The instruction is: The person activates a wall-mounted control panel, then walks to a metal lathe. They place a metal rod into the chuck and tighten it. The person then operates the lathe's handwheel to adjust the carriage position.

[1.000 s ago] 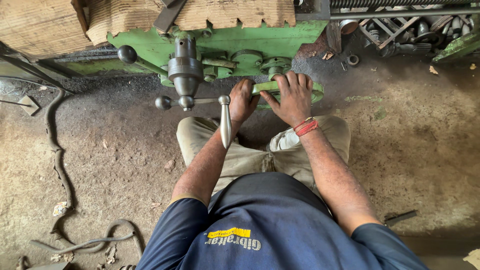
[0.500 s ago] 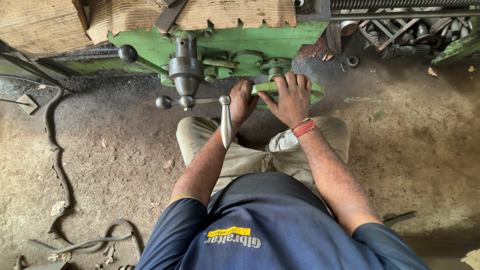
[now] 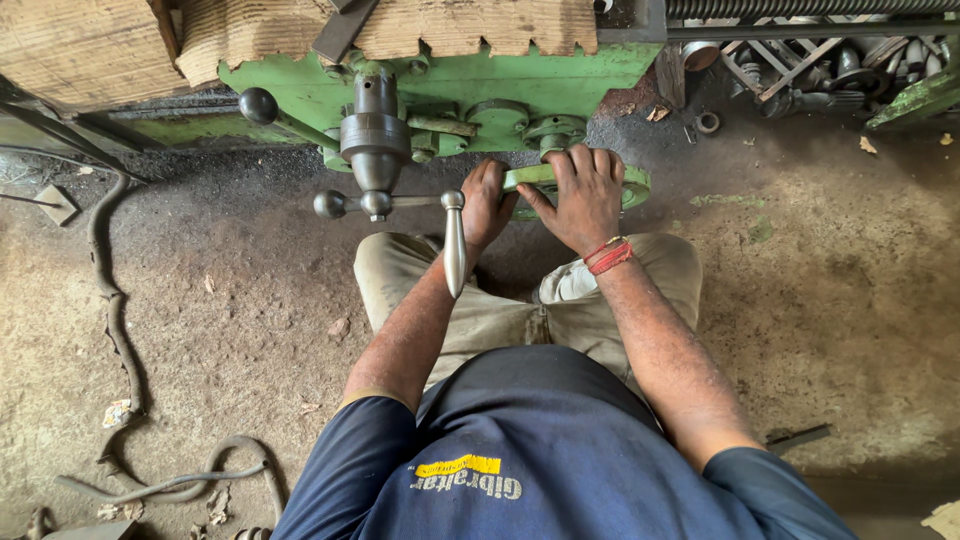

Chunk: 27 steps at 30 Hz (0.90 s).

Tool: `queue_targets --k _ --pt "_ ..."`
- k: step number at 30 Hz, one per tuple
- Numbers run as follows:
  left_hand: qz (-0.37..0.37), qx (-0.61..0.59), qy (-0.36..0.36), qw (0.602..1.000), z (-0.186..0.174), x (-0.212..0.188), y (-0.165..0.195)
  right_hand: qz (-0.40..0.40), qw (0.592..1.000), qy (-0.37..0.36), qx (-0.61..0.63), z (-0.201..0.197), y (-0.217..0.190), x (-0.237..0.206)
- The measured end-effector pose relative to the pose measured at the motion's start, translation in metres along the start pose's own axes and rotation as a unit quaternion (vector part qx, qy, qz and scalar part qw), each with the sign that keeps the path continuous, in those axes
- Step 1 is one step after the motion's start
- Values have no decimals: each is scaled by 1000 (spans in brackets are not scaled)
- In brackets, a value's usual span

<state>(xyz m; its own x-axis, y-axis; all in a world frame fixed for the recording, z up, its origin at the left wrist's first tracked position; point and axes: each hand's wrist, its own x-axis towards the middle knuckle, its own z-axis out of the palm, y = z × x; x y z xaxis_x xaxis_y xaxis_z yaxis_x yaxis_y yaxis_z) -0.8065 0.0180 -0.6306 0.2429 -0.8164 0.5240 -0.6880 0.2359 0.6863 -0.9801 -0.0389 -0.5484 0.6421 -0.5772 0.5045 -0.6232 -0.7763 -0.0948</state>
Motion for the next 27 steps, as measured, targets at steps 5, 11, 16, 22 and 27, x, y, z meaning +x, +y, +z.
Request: queue_targets --k 5,11,16,22,27 --pt "2 -1 5 1000 0 0 -1 2 1000 -1 4 -3 -1 2" --pt "-3 -3 10 1000 1 -2 -1 -3 1000 2 -6 -3 -3 3" --pt "3 -19 21 1000 1 -1 -1 -2 1000 -2 -5 -2 -3 3" --pt "3 -32 19 999 0 -2 -2 -6 1000 -3 -12 -2 -4 4" --pt "6 -28 22 999 1 -3 -3 -3 1000 -12 -17 -4 -6 5"
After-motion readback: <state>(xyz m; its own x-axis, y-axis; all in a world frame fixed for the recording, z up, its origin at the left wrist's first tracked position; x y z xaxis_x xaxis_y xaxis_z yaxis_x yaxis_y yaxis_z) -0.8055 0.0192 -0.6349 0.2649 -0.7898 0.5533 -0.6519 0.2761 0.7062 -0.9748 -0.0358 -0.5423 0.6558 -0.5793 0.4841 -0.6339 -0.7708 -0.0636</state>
